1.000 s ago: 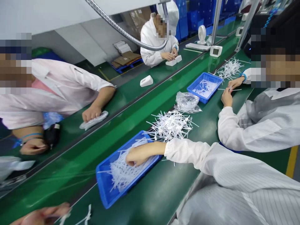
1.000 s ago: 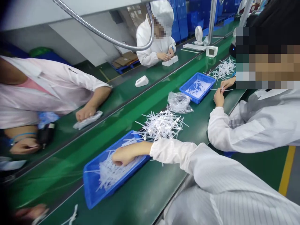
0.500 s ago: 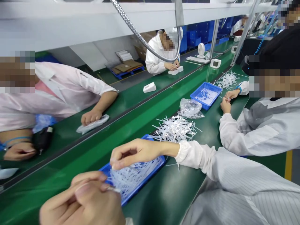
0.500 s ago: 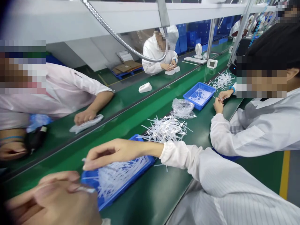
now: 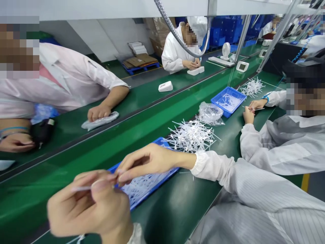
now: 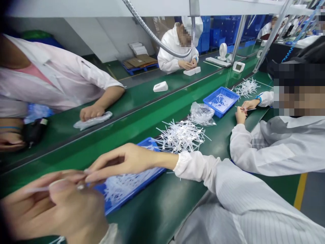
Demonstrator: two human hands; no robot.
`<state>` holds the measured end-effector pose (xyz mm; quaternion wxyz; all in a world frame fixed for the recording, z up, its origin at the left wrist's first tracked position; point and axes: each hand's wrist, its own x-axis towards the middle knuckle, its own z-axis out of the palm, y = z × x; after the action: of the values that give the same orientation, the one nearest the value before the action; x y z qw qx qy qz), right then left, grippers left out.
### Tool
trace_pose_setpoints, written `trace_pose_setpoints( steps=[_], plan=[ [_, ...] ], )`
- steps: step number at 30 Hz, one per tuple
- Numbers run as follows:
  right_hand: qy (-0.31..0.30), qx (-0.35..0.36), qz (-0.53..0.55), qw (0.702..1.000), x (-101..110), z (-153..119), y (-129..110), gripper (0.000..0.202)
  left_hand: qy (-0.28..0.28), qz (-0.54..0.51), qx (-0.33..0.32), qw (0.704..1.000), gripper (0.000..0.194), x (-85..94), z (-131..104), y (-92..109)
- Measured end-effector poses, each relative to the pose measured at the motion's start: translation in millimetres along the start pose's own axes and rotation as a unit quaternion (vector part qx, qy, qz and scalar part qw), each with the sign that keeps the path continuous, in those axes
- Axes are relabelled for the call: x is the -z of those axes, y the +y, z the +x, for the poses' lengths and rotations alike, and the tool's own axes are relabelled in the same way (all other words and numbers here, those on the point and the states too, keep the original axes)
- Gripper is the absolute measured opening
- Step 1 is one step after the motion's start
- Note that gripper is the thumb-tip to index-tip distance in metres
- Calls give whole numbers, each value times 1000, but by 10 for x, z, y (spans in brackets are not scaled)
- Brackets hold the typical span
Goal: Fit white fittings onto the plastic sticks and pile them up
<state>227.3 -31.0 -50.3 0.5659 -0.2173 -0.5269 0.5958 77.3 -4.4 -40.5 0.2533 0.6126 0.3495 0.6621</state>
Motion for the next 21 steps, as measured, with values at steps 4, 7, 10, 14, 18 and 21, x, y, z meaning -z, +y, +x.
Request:
trace_pose_setpoints(
  steps=[4, 7, 10, 14, 18, 21],
  plan=[
    [46, 30, 37, 998, -41, -77, -271, 41, -53, -67, -33, 996, 14, 41, 8, 19],
    [109, 79, 11, 991, -31, -69, -392, 41, -150, -109, 23, 982, 16, 59, 10, 17],
    [220, 112, -33, 968, -3, -24, -429, 39, -158, -176, 116, 965, 27, 19, 23, -12],
    [289, 79, -64, 952, -26, -24, -472, 42, -131, -246, 175, 944, 29, -39, 32, -1],
    [277, 68, -69, 956, -60, -48, -482, 45, -139, -253, 175, 941, 31, -58, 29, 21],
    [249, 91, -83, 961, -47, -47, -436, 37, -126, -232, 161, 951, 31, -61, 21, 7]
  ],
)
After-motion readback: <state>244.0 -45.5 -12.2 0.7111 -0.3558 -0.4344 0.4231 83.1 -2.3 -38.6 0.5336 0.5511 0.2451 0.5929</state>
